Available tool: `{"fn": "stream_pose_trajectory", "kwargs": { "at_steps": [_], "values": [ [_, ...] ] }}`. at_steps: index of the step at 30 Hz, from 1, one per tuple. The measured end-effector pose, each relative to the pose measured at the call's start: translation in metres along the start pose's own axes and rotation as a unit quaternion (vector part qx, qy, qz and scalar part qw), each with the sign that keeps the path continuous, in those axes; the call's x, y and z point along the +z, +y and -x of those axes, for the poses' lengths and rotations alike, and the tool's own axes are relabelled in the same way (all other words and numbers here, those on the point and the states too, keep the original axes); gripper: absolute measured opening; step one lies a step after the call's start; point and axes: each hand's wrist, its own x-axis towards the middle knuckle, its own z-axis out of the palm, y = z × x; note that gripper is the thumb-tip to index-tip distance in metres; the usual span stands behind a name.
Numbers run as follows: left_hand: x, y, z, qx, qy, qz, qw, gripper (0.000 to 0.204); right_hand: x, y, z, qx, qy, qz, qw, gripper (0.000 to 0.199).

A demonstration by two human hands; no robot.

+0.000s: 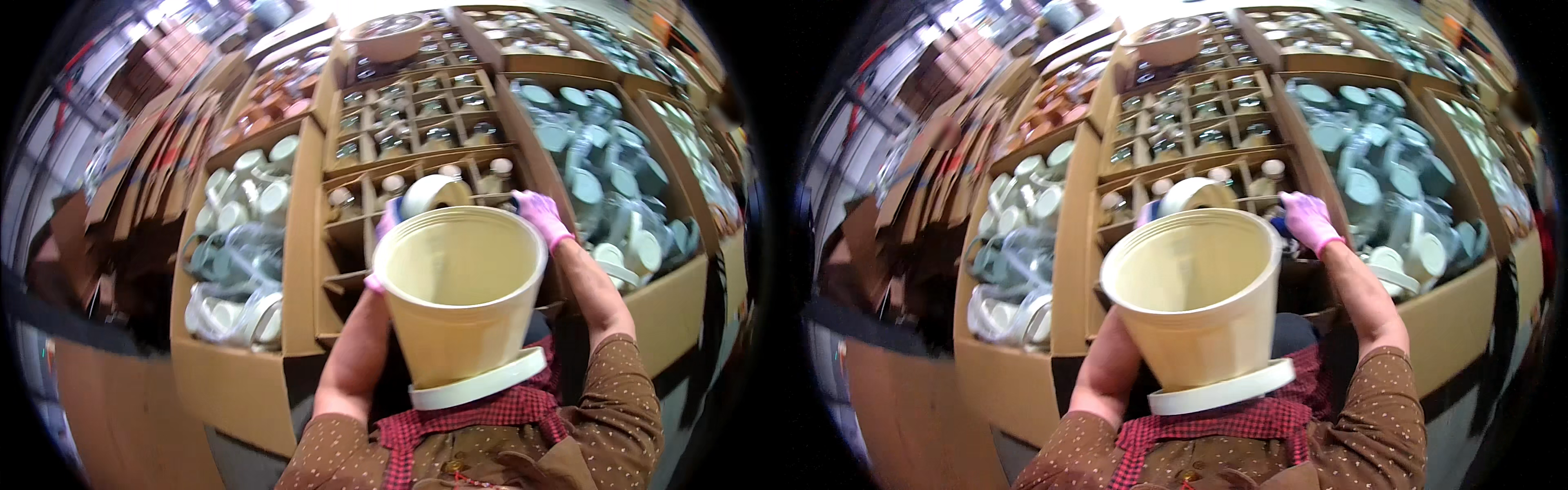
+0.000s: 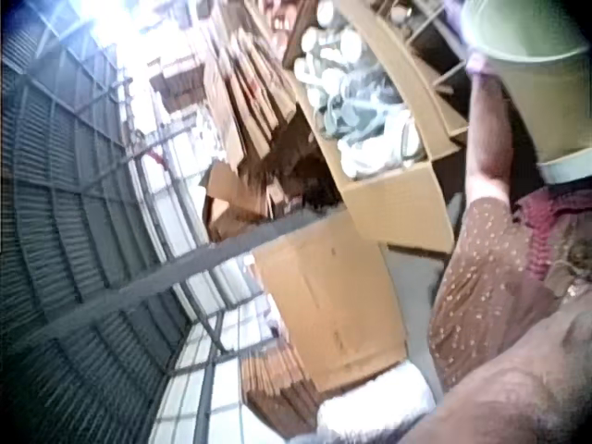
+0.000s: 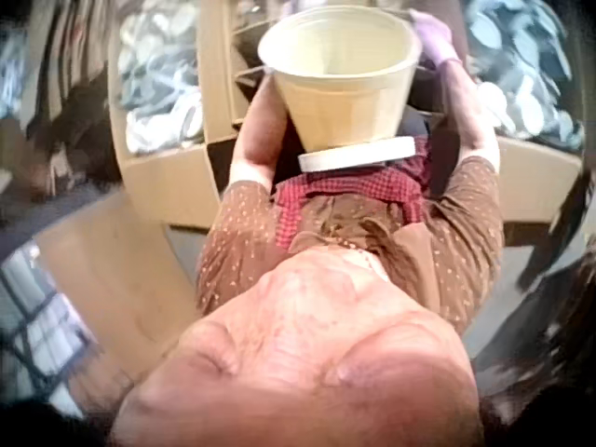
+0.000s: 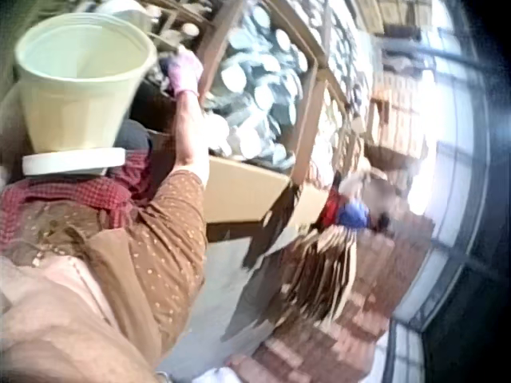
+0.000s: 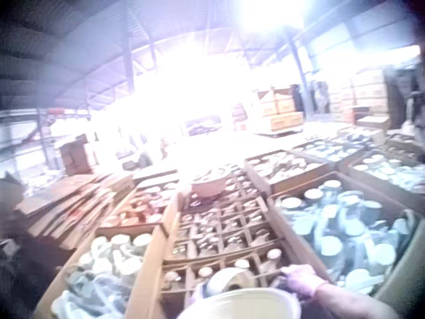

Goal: The person assembles thermal flasks by inserting glass liners into plastic bodies, securing them with base caps, and placing the finished items into slots within large cardboard boxes.

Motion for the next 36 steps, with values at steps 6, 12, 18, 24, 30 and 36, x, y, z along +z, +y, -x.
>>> {"fn": "stream_pose_trajectory", "kwargs": {
  "at_steps": [6,12,18,24,30,36],
  "values": [
    [-0.044,0.038,0.037,0.022,-0.181,0.221,0.958,0.022,-0.217,0.02,0.054,-0.205,0.346,-0.027,0.915,0.036],
    [-0.036,0.064,-0.017,-0.108,-0.259,0.341,0.897,0.028,-0.257,-0.076,0.069,-0.104,0.398,-0.524,0.745,0.025],
    [-0.109,0.124,-0.075,0.059,-0.251,0.198,0.946,0.034,-0.231,-0.129,0.07,-0.185,0.275,-0.492,0.805,0.033],
    [-0.112,0.18,-0.062,0.088,-0.203,-0.294,0.93,0.02,-0.211,-0.119,0.003,-0.4,0.275,-0.412,0.771,0.055],
    [-0.091,0.175,-0.011,0.107,-0.148,-0.599,0.78,0.023,-0.135,-0.126,0.058,-0.277,0.01,-0.72,0.636,0.067],
    [-0.101,0.178,0.005,0.175,-0.147,-0.561,0.796,0.048,-0.097,-0.158,0.086,-0.183,-0.268,-0.935,0.142,0.076]
  ]
}}
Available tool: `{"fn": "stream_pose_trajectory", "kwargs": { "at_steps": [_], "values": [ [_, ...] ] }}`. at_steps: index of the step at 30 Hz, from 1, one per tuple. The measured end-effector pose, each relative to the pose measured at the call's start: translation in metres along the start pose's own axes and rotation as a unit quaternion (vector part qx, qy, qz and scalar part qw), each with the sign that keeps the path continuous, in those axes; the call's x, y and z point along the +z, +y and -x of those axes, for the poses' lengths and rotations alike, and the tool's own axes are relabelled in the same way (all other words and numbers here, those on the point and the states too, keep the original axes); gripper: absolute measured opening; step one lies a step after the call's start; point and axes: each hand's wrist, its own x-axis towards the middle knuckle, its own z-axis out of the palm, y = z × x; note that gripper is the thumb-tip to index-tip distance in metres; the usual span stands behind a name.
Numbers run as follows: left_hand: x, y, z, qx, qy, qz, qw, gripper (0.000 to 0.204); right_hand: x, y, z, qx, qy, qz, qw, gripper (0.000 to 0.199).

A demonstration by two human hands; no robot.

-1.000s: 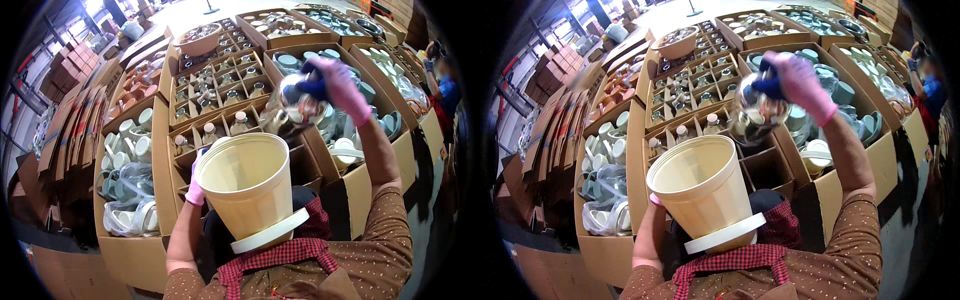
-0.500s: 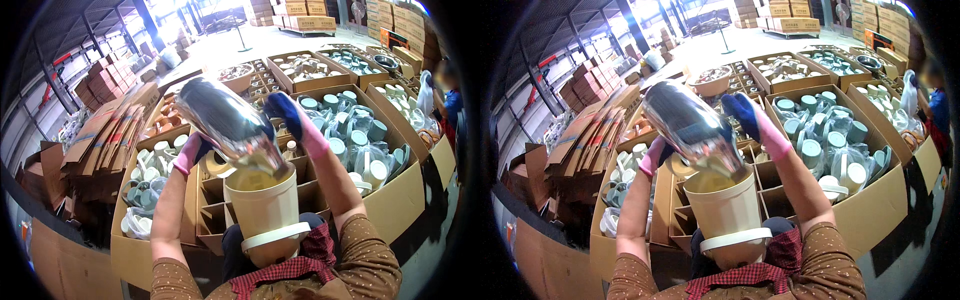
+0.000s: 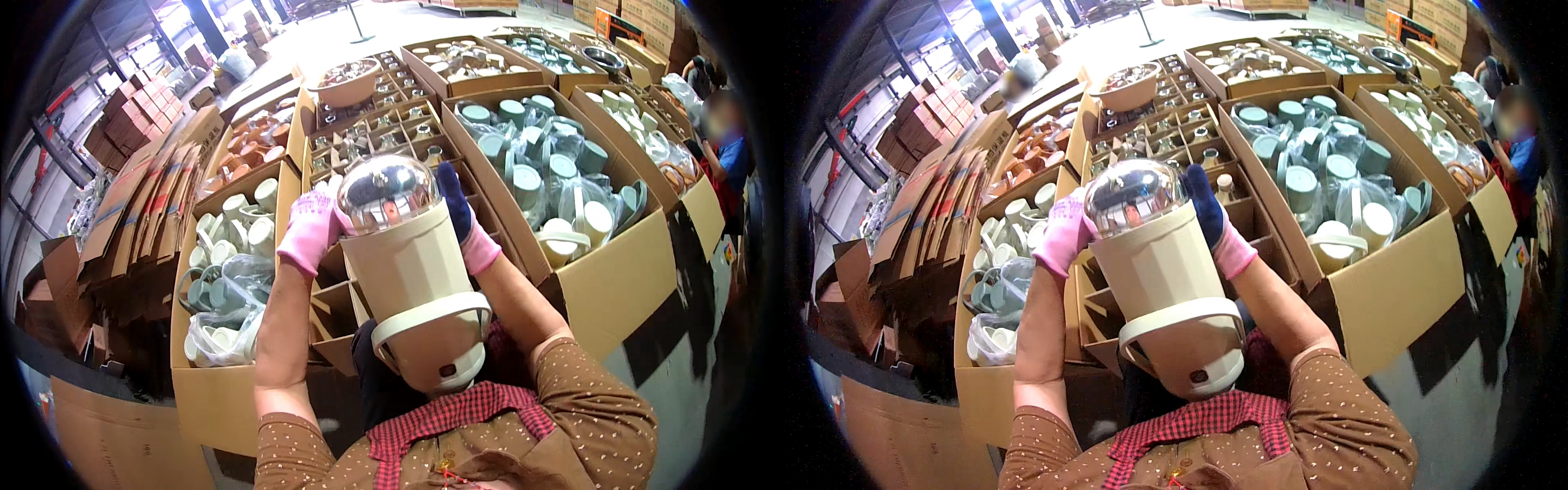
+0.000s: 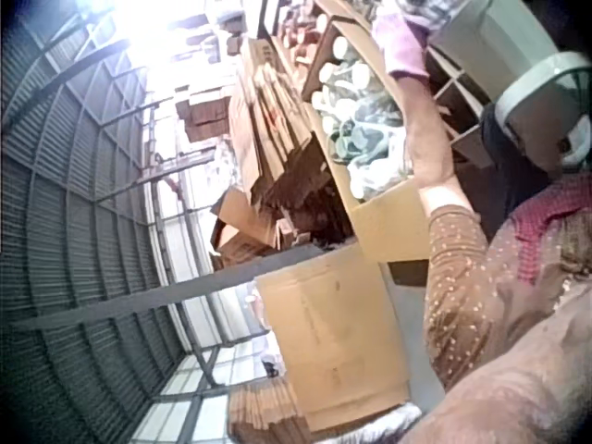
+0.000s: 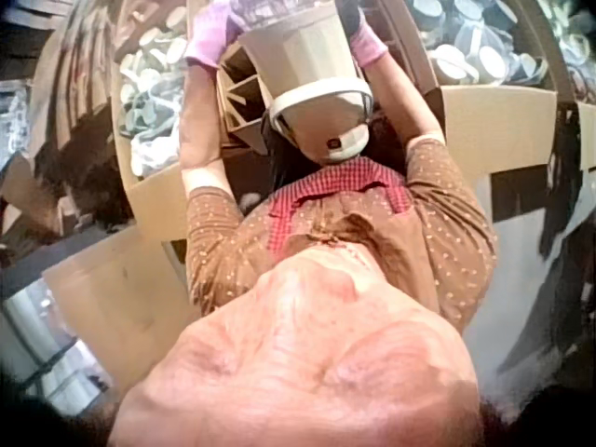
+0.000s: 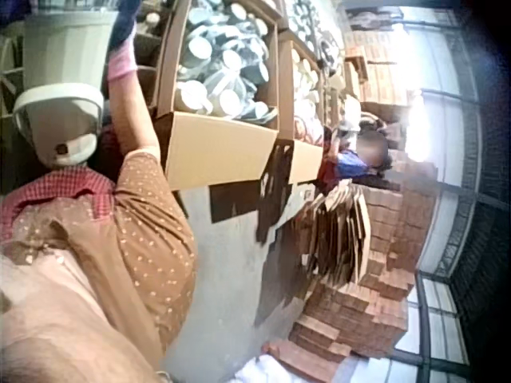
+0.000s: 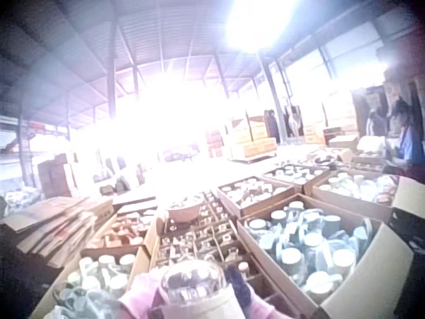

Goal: The person assembles thermal flasks by inserting glass liners into plastic bodies, securing them with base caps, and placing the finished items into slots within large cardboard boxes.

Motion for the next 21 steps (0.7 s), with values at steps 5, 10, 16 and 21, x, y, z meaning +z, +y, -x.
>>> {"fn": "stream_pose_trajectory", "kwargs": {
  "at_steps": [5,10,16,21],
  "values": [
    [-0.004,0.013,0.005,-0.031,0.058,0.011,0.998,0.054,-0.013,-0.018,0.004,-0.17,0.197,0.255,0.931,0.065],
    [0.02,0.01,0.009,-0.037,0.203,0.26,0.943,0.064,0.033,-0.078,-0.01,-0.035,-0.068,0.438,0.896,0.049],
    [0.058,-0.01,0.006,-0.077,0.25,0.651,0.713,0.061,0.079,-0.093,-0.046,0.197,-0.09,0.795,0.567,0.043],
    [0.067,-0.01,-0.001,-0.047,0.263,0.719,0.641,0.062,0.085,-0.077,-0.052,0.174,-0.027,0.952,0.25,0.073]
  ]
}}
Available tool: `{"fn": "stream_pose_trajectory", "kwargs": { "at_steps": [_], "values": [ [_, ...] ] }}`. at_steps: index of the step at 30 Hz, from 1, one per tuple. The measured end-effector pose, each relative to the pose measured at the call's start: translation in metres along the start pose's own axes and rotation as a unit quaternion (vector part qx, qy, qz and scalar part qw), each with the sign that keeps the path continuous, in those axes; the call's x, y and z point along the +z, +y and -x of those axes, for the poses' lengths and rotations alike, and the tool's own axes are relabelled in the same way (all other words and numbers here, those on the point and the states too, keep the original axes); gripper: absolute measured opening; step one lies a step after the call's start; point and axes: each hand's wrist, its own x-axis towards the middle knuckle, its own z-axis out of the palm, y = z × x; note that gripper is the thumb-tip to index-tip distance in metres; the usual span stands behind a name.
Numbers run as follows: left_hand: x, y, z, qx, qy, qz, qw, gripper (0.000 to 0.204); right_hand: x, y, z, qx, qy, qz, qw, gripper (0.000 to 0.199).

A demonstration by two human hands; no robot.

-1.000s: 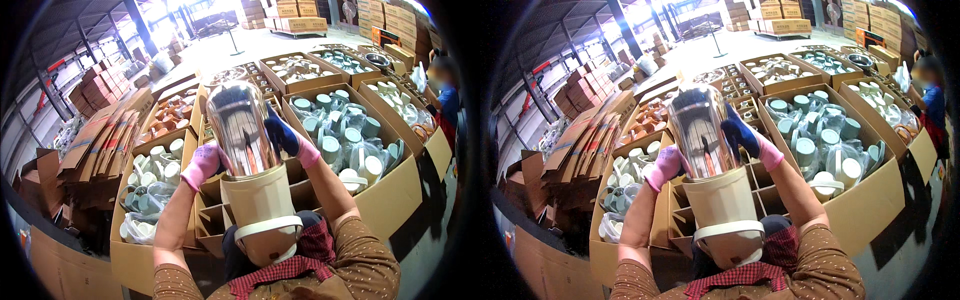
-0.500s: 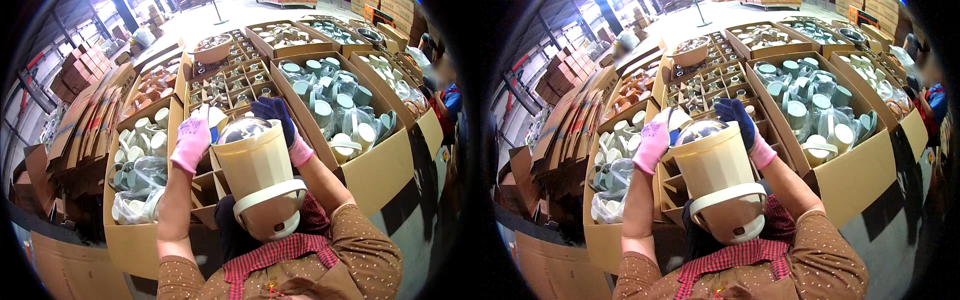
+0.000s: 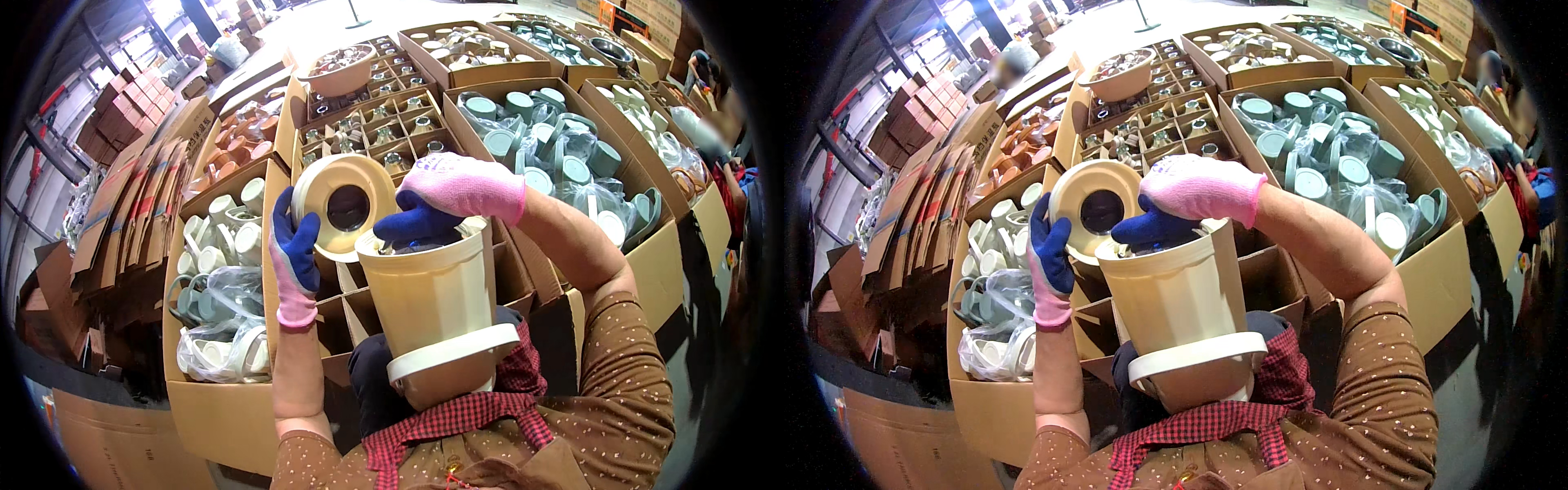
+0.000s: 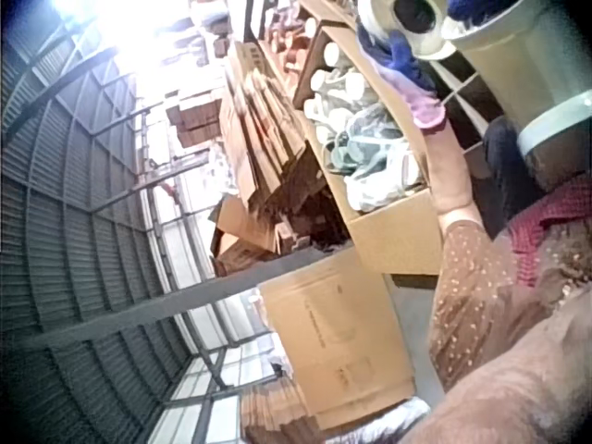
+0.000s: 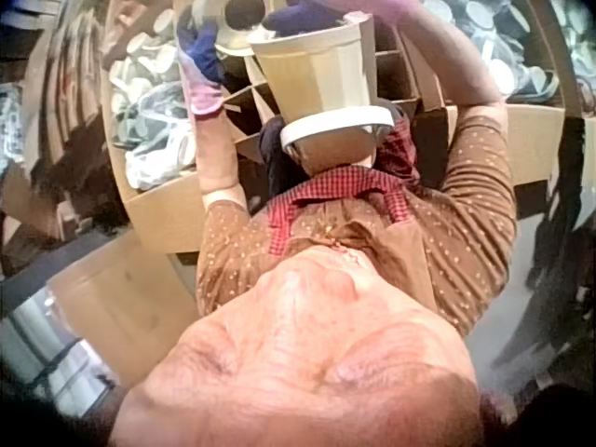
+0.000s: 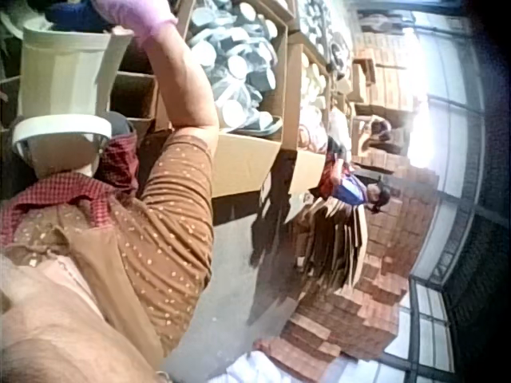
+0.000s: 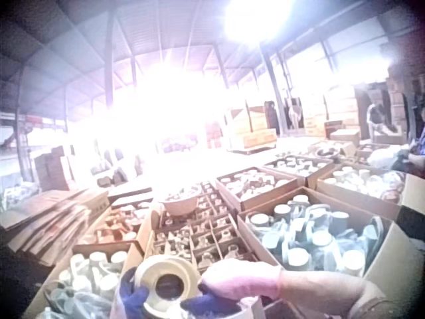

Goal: The person assembles thermal flasks by inserting glass liners into plastic bodies, securing them with base caps, and placing the finished items into slots within large cardboard boxes.

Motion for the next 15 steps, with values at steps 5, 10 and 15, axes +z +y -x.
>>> {"fn": "stream_pose_trajectory", "kwargs": {
  "at_steps": [5,10,15],
  "values": [
    [0.011,0.006,-0.01,0.028,-0.024,0.03,0.999,0.064,0.006,0.011,0.0,-0.16,0.086,-0.023,0.983,0.031],
    [0.033,0.008,-0.019,0.055,-0.03,0.07,0.996,0.062,0.013,0.011,-0.002,-0.106,0.294,-0.153,0.938,0.042],
    [0.043,0.01,-0.028,0.109,-0.01,0.065,0.992,0.064,-0.002,0.012,0.003,-0.043,0.205,-0.002,0.978,0.053]
  ]
}}
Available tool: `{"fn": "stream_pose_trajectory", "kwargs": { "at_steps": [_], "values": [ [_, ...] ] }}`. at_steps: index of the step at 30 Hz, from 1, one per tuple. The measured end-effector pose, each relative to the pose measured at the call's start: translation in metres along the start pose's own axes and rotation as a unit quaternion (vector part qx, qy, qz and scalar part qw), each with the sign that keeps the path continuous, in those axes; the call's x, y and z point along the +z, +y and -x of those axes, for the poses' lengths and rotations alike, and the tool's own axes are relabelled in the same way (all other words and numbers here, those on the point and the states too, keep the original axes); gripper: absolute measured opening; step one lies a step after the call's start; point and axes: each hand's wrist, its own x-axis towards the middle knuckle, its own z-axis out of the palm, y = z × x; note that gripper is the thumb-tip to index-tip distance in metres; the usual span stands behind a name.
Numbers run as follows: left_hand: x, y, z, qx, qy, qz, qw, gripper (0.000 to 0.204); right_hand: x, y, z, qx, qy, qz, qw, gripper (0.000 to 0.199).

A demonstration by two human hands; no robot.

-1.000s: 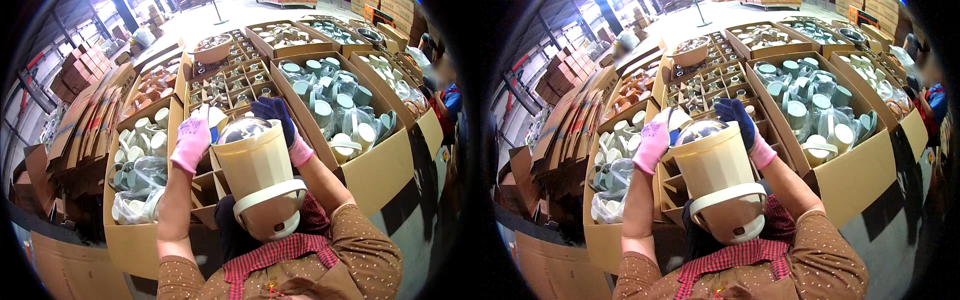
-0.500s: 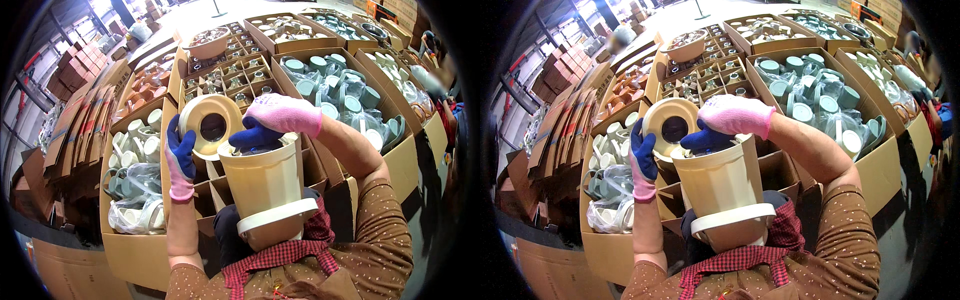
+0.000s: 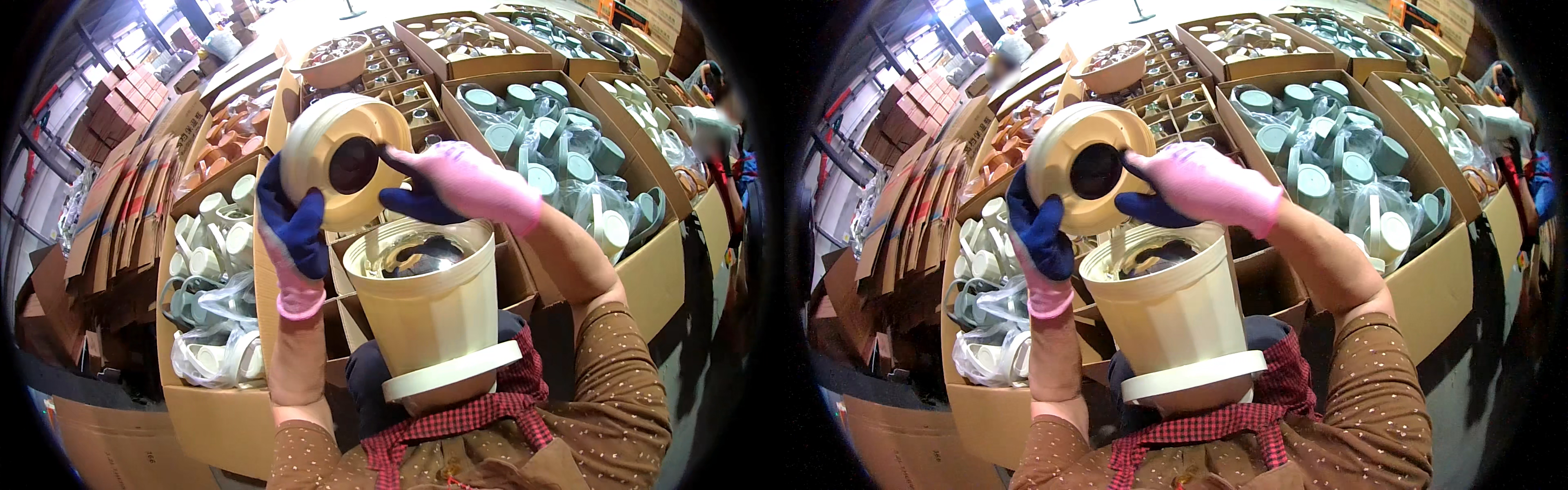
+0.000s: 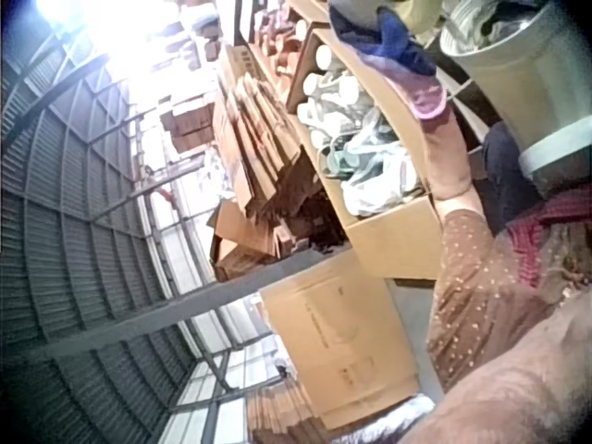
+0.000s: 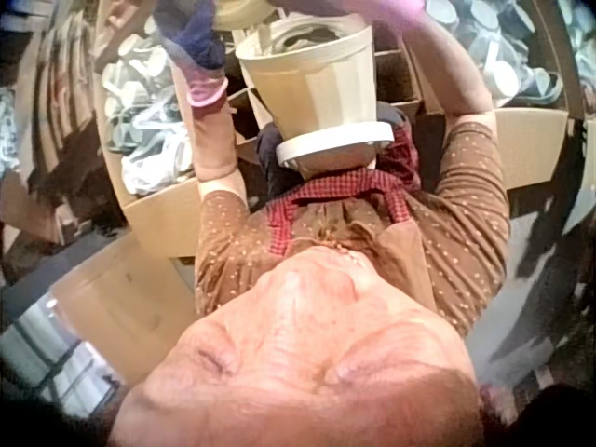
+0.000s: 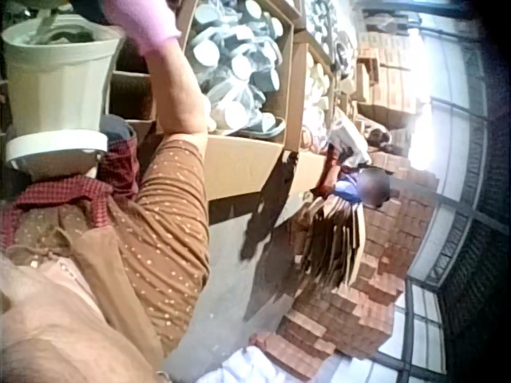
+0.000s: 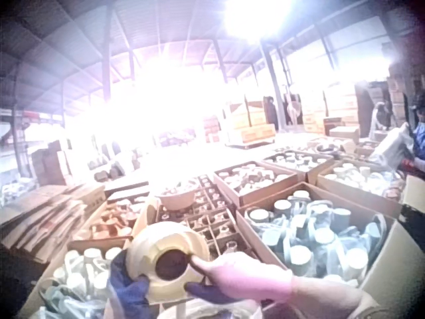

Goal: The person assembles thermal flasks by inserting glass liners into plastic bodies, securing them with base caps, and placing the finished items into slots within large cardboard boxes.

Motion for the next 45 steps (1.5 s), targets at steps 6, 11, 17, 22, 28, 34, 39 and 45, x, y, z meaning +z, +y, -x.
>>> {"fn": "stream_pose_trajectory", "kwargs": {
  "at_steps": [6,11,17,22,28,34,39,45],
  "values": [
    [-0.003,0.022,-0.006,0.108,-0.203,-0.235,0.944,0.078,-0.008,0.021,0.017,0.043,0.274,-0.479,0.833,0.035],
    [0.011,0.027,-0.005,0.056,-0.338,-0.012,0.939,0.066,0.002,0.007,0.048,-0.027,0.118,-0.473,0.873,0.035],
    [0.016,0.007,0.003,0.072,-0.332,-0.148,0.929,0.059,0.026,0.027,0.05,-0.022,0.133,-0.476,0.869,0.033],
    [0.025,0.017,0.019,0.075,-0.305,-0.175,0.933,0.057,0.044,0.037,0.07,-0.016,0.147,-0.478,0.865,0.038],
    [0.042,0.05,0.029,0.108,-0.232,-0.257,0.932,0.044,0.041,0.034,0.057,-0.063,0.195,-0.589,0.781,0.052],
    [0.062,0.08,0.022,0.177,-0.305,-0.435,0.829,0.013,0.079,0.07,0.048,-0.007,0.135,-0.714,0.687,0.073],
    [0.071,0.092,0.019,0.084,-0.243,-0.428,0.867,0.033,0.081,0.087,0.046,-0.038,0.156,-0.841,0.517,0.082],
    [0.045,0.072,0.026,0.105,-0.278,-0.219,0.929,0.017,0.053,0.039,0.039,-0.124,0.114,-0.553,0.816,0.058]
  ]
}}
